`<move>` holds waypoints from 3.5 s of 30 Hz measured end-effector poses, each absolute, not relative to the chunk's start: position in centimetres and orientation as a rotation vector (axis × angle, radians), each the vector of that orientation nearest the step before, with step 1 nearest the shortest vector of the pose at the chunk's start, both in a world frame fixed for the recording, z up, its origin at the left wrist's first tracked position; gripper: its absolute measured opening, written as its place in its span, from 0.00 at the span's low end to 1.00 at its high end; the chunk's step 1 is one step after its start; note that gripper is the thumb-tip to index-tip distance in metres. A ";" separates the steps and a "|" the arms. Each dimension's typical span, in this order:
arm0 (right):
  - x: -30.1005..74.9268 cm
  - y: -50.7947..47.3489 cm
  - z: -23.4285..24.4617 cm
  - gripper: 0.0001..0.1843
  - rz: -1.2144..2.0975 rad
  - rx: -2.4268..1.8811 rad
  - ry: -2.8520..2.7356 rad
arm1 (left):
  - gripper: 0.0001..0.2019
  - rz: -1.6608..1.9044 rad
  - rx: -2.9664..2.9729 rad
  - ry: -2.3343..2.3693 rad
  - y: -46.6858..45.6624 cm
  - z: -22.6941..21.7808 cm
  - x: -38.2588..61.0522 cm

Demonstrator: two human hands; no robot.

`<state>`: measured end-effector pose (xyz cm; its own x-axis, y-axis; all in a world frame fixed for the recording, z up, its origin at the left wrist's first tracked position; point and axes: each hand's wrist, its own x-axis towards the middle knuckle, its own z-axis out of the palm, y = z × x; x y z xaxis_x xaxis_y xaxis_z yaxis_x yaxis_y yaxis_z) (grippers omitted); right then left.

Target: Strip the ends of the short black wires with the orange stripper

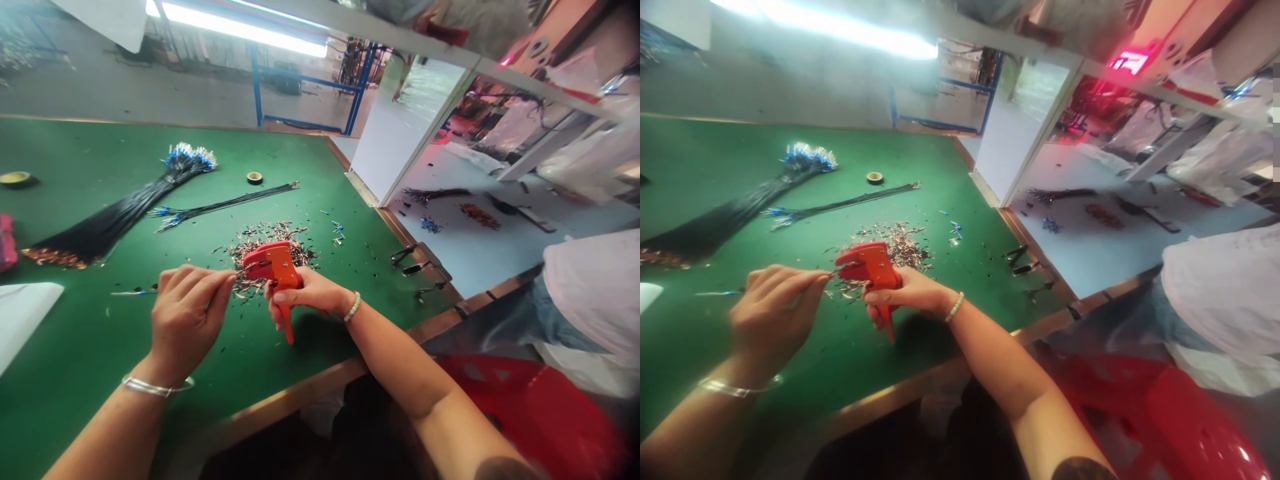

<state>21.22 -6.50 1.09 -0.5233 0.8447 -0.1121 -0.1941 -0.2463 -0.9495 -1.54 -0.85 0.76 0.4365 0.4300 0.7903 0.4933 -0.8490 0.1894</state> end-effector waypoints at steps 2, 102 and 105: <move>21.3 -6.4 1.1 0.23 1.864 -0.868 -1.279 | 0.06 -1.396 -2.609 -0.834 -0.8 0.7 -1.5; 22.5 -6.3 2.5 0.26 1.403 -1.031 -1.372 | 0.02 -1.471 -2.487 -0.993 -0.4 0.7 -2.1; 23.0 -6.7 3.4 0.24 1.168 -1.170 -1.609 | 0.02 -1.497 -2.430 -1.024 -0.4 0.9 -2.2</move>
